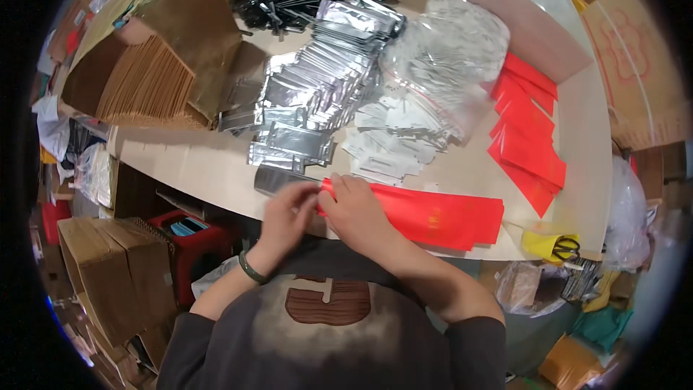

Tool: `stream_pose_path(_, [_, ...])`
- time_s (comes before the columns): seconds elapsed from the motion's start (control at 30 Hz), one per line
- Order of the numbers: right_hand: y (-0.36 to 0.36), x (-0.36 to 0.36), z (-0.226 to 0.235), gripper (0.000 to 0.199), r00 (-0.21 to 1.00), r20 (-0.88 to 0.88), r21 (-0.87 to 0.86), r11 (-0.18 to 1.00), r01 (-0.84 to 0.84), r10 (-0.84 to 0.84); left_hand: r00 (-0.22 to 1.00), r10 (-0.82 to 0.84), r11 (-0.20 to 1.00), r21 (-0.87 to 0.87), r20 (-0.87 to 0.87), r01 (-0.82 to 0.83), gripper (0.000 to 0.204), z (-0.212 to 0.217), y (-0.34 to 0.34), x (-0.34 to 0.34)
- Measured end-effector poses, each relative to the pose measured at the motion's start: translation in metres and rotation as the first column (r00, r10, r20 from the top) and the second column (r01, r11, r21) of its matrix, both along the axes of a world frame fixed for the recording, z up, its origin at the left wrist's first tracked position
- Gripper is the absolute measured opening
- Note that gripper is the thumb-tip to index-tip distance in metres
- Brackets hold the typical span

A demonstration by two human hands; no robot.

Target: Packaging silver pouches into red folders using wooden sticks to assist in alignment.

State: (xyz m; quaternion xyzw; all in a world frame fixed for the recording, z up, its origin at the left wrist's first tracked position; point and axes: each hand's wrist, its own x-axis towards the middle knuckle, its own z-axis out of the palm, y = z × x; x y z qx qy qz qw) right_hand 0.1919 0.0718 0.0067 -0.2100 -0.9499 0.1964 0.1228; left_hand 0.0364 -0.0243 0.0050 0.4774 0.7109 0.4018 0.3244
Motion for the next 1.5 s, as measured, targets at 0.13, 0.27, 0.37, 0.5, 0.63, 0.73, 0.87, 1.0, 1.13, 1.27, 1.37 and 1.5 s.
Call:
stream_pose_path(0.13, [0.017, 0.009, 0.014, 0.039, 0.996, -0.083, -0.081, 0.995, -0.052, 0.045, 0.896, -0.155, 0.968, 0.116, -0.415, 0.221, 0.078, 0.027, -0.008, -0.013])
stream_pose_path(0.27, [0.046, 0.036, 0.02, 0.032, 0.971, -0.109, -0.169, 0.959, -0.228, 0.212, 0.588, -0.494, 0.865, -0.296, -0.641, 0.404, 0.059, 0.017, 0.011, -0.033])
stream_pose_path(0.37, [0.119, 0.115, 0.028, 0.037, 0.963, 0.17, -0.25, 0.937, 0.246, -0.207, 0.755, -0.345, 0.937, -0.252, -0.557, 0.242, 0.046, 0.023, 0.015, -0.036])
stream_pose_path(0.5, [0.082, 0.129, 0.045, 0.051, 0.995, 0.101, -0.027, 0.999, 0.029, -0.026, 0.909, -0.407, 0.854, -0.315, 0.091, 0.414, 0.039, 0.031, 0.01, -0.026])
stream_pose_path(0.63, [0.046, 0.065, 0.025, 0.055, 0.98, 0.086, -0.271, 0.951, -0.151, 0.18, 0.666, -0.739, 0.673, 0.076, 0.097, 0.736, 0.044, 0.03, 0.022, 0.031])
stream_pose_path(0.73, [0.034, 0.057, 0.021, 0.037, 0.966, -0.251, 0.063, 0.994, 0.088, -0.069, 0.798, -0.517, 0.81, -0.124, 0.309, 0.573, 0.032, 0.027, 0.021, 0.004])
stream_pose_path(0.87, [0.014, 0.042, 0.028, 0.039, 0.901, 0.296, -0.01, 0.942, 0.336, -0.319, 0.971, -0.13, 0.96, -0.272, -0.201, 0.072, 0.045, -0.006, -0.007, -0.024])
stream_pose_path(1.0, [0.01, 0.031, 0.015, 0.032, 0.869, 0.331, -0.095, 0.903, 0.419, -0.368, 0.919, -0.258, 0.959, -0.192, -0.297, 0.207, 0.057, -0.011, -0.015, -0.025])
stream_pose_path(1.13, [0.015, 0.019, 0.012, 0.024, 0.89, 0.352, -0.262, 0.883, 0.39, -0.289, 0.781, -0.508, 0.86, -0.275, -0.364, 0.43, 0.061, 0.001, -0.019, -0.052])
stream_pose_path(1.27, [0.027, -0.009, 0.017, 0.022, 0.948, 0.249, -0.382, 0.879, 0.284, -0.198, 0.753, -0.563, 0.826, -0.221, -0.341, 0.518, 0.069, 0.013, 0.009, -0.048])
stream_pose_path(1.37, [0.101, 0.014, 0.007, 0.022, 0.98, 0.15, -0.141, 0.979, 0.15, -0.129, 0.775, -0.413, 0.859, 0.08, -0.479, 0.507, 0.07, 0.024, 0.008, -0.075])
stream_pose_path(1.5, [0.13, 0.037, 0.001, 0.022, 0.928, 0.339, -0.275, 0.928, 0.252, -0.151, 0.857, 0.0, 0.975, 0.189, -0.515, 0.114, 0.044, 0.038, -0.008, -0.159])
